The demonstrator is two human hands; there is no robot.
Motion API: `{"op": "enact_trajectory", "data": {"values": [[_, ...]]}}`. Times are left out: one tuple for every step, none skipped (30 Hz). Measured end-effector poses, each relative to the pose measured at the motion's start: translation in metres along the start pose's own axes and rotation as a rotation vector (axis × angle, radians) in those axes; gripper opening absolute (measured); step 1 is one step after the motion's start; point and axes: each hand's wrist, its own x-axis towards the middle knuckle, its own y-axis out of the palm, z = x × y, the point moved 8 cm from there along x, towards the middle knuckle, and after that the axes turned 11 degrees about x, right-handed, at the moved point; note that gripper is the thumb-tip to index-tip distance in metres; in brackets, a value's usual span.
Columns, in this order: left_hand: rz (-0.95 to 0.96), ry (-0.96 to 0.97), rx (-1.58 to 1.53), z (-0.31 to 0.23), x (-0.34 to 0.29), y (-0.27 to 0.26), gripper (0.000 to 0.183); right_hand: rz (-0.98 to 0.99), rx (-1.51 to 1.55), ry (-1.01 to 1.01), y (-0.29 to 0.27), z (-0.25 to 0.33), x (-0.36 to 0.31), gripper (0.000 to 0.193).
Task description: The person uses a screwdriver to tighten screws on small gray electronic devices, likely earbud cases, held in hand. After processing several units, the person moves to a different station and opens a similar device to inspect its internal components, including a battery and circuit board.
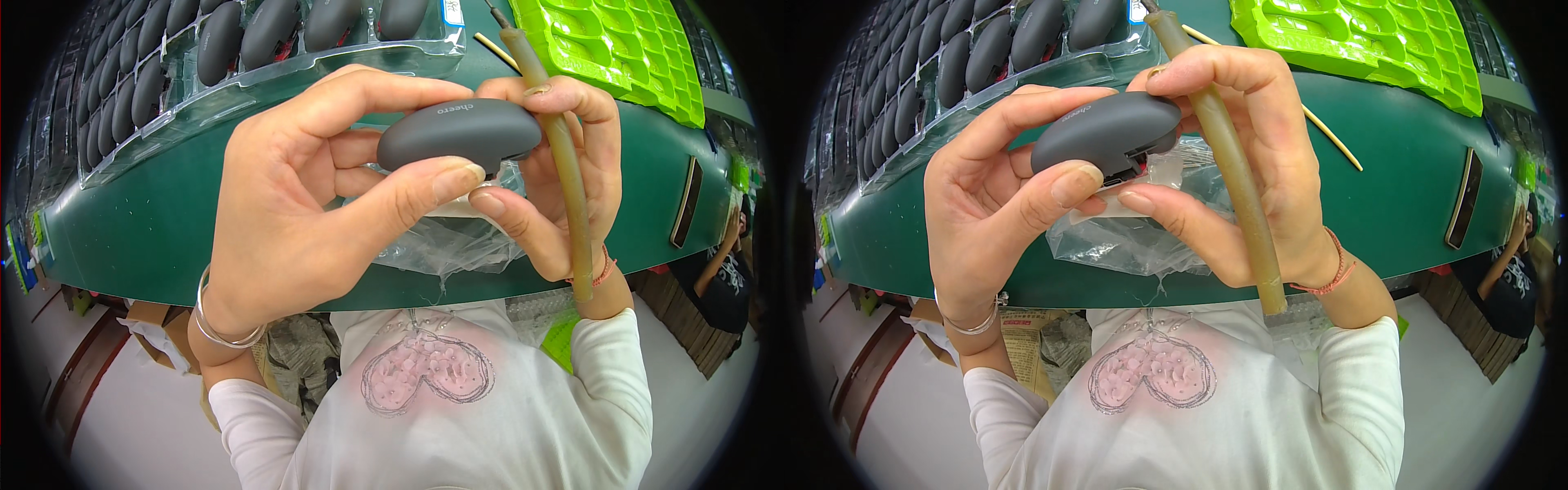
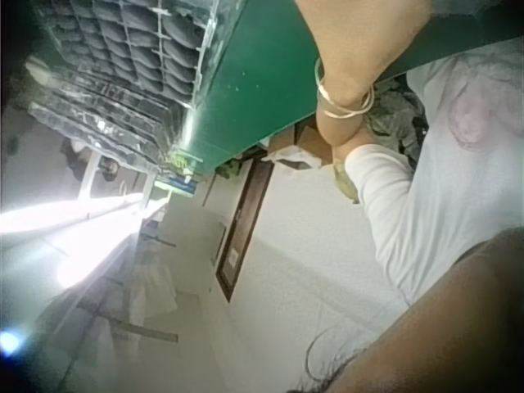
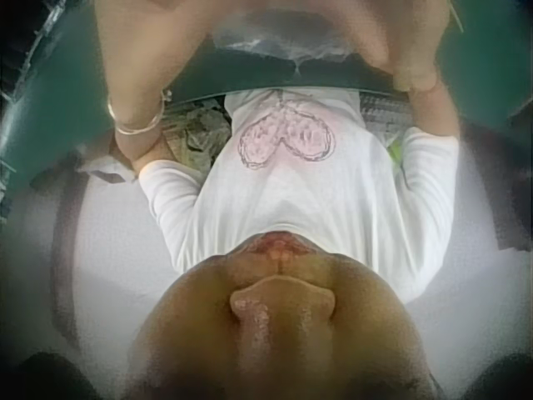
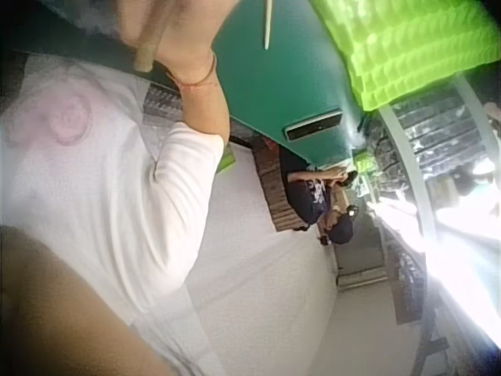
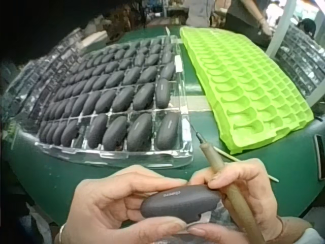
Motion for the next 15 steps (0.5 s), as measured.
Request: {"op": "enact_trajectory", "data": {"values": [[-0.001, 0.003, 0.010, 0.000, 0.000, 0.000, 0.034, -0.004, 0.004, 0.008, 0.000, 0.000, 0.000, 0.065], [-0.001, 0.006, 0.020, 0.000, 0.001, -0.001, 0.035, -0.012, 0.004, 0.015, 0.000, 0.000, 0.000, 0.065], [0.000, 0.009, 0.028, 0.000, 0.002, 0.000, 0.035, -0.013, 0.000, 0.011, 0.000, 0.000, 0.000, 0.064], [-0.002, 0.018, 0.039, -0.001, 0.002, 0.000, 0.035, -0.014, -0.004, 0.007, 0.000, 0.000, 0.000, 0.064], [-0.005, 0.028, 0.050, -0.002, 0.002, 0.000, 0.036, -0.005, -0.009, -0.008, 0.000, 0.001, 0.001, 0.064], [-0.007, 0.037, 0.062, -0.002, 0.002, 0.000, 0.036, -0.001, -0.012, -0.019, 0.000, 0.000, 0.000, 0.064], [-0.011, 0.026, 0.052, -0.002, 0.002, 0.000, 0.036, 0.004, -0.014, -0.030, -0.001, 0.000, 0.000, 0.064], [-0.014, 0.014, 0.042, -0.001, 0.001, 0.001, 0.036, 0.006, -0.014, -0.037, -0.001, -0.001, -0.001, 0.064], [-0.024, 0.003, 0.037, -0.002, -0.001, 0.000, 0.036, 0.016, -0.006, -0.048, 0.000, -0.001, 0.000, 0.063], [-0.015, 0.055, 0.101, -0.007, -0.002, -0.002, 0.035, 0.027, 0.001, -0.060, 0.002, 0.000, 0.000, 0.063], [-0.008, 0.108, 0.165, -0.011, -0.003, -0.004, 0.035, 0.045, 0.011, -0.074, 0.004, 0.001, -0.001, 0.062], [-0.044, 0.162, 0.264, -0.017, -0.002, -0.012, 0.034, 0.040, 0.001, -0.087, 0.003, 0.000, 0.003, 0.061], [-0.081, 0.209, 0.357, -0.021, -0.002, -0.018, 0.034, 0.034, -0.013, -0.092, 0.002, 0.000, 0.004, 0.060], [-0.161, 0.251, 0.474, -0.027, -0.001, -0.027, 0.033, 0.005, -0.049, -0.083, -0.001, 0.002, 0.002, 0.058], [-0.249, 0.291, 0.600, -0.035, -0.002, -0.038, 0.033, -0.010, -0.057, -0.074, -0.003, 0.003, 0.003, 0.057]]}}
